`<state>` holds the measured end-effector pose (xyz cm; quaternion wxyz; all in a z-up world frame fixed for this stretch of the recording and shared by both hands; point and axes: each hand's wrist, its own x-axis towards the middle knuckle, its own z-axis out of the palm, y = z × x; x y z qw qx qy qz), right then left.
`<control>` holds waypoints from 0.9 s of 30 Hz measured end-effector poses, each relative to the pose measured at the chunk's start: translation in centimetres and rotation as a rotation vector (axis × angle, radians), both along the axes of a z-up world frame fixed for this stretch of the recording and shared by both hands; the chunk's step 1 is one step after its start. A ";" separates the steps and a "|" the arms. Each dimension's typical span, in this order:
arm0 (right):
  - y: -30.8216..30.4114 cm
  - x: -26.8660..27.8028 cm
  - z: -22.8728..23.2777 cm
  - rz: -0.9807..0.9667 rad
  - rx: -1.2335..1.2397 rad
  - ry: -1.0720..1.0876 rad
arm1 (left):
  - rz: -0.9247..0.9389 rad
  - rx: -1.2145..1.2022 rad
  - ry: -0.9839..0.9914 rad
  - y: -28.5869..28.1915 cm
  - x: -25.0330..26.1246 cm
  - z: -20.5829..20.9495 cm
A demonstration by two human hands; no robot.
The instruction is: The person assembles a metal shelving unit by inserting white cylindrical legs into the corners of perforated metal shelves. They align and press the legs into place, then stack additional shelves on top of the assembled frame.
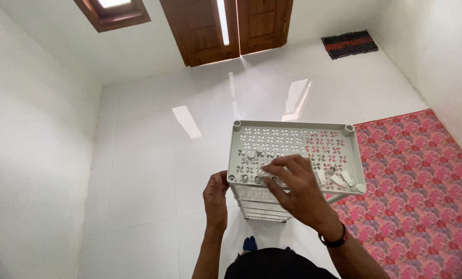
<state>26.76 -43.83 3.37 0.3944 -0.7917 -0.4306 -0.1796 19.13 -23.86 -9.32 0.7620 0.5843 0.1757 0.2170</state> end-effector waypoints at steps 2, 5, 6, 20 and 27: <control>2.5 -0.6 -0.5 0.116 -0.081 0.002 | -0.014 -0.015 -0.044 0.6 -0.5 -0.7; 4.4 -1.2 -0.9 0.152 -0.195 -0.069 | -0.055 -0.026 -0.025 0.9 -1.1 -0.9; 4.8 -1.2 -1.1 0.139 -0.231 -0.104 | -0.073 -0.028 -0.005 0.9 -1.2 -0.9; 6.4 -1.3 -2.1 0.154 -0.273 -0.077 | -0.181 0.006 -0.078 1.4 -0.7 -1.3; 6.5 -1.2 -2.4 0.147 -0.288 -0.072 | -0.196 -0.020 0.003 1.8 -0.8 -1.3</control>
